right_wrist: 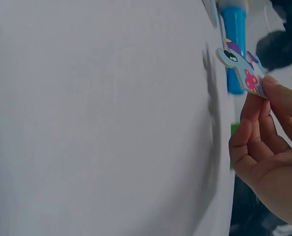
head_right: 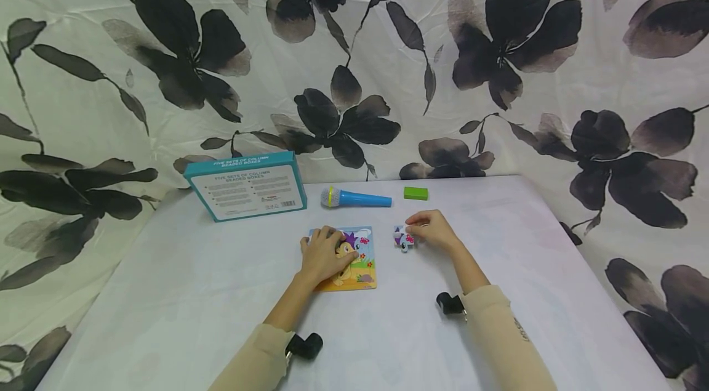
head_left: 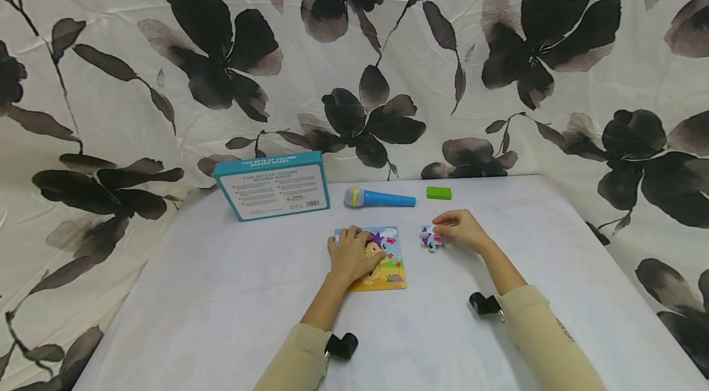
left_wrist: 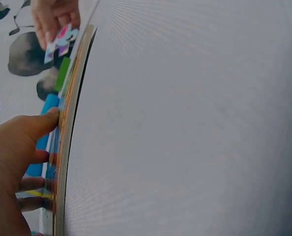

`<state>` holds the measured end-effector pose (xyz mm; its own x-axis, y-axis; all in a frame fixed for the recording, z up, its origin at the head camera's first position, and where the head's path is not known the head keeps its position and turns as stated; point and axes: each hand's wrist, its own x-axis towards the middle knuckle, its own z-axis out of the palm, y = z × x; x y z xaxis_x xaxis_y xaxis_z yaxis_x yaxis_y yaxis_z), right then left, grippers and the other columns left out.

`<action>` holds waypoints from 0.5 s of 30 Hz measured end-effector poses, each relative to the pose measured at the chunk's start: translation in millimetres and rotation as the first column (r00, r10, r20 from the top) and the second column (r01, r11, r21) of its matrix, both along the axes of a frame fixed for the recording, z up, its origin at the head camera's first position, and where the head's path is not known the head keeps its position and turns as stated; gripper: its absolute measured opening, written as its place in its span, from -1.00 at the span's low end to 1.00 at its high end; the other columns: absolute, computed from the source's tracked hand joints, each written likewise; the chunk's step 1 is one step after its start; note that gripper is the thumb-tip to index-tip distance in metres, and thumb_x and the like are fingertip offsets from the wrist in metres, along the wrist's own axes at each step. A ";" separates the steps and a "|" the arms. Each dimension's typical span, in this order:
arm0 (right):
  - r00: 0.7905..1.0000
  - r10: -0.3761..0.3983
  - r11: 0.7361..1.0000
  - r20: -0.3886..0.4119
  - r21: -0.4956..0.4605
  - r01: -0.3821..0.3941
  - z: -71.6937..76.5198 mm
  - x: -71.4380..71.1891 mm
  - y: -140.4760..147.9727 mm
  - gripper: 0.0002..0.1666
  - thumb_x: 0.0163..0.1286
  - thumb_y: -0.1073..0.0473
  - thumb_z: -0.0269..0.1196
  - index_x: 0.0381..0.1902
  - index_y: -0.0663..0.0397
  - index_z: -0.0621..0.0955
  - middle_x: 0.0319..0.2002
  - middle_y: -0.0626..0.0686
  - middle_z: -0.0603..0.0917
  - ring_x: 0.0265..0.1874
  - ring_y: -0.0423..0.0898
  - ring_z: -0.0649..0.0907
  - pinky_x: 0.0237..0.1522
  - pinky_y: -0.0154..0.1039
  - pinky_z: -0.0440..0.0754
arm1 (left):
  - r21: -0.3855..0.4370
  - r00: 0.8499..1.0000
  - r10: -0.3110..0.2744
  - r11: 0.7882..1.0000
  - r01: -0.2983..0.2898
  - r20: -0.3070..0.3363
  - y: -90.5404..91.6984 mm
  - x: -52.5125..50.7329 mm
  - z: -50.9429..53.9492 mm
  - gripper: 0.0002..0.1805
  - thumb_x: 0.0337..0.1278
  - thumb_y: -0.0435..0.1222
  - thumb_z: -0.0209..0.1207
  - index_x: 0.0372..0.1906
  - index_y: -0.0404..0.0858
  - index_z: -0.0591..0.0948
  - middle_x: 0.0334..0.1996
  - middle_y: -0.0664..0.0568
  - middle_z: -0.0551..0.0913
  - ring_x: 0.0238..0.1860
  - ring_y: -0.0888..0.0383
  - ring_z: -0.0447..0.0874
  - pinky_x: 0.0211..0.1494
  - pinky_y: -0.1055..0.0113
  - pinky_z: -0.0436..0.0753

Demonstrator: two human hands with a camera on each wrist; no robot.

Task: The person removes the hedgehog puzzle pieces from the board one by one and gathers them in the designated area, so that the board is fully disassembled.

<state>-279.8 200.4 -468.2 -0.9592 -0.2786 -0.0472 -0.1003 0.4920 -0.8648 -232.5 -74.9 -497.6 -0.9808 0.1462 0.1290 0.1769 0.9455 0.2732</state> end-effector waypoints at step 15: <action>0.988 -0.145 0.986 0.053 0.092 0.139 6.8 6.8 78.4 -0.56 0.29 0.15 0.26 -0.02 0.43 0.55 -0.16 0.21 0.66 -0.37 -0.19 0.52 -0.34 -0.35 0.55 | -0.009 1.000 0.001 1.000 -0.001 0.006 0.0 -0.5 -0.4 -0.38 0.02 0.23 0.14 0.08 -0.08 0.58 0.14 -0.07 0.45 0.17 -0.08 0.30 0.22 -0.25 0.19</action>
<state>-273.0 278.8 -461.5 -0.9835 -0.1320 -0.1238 0.0264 0.5720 -0.8198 -233.0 -74.9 -498.0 -0.9818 0.1461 0.1214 0.1739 0.9483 0.2655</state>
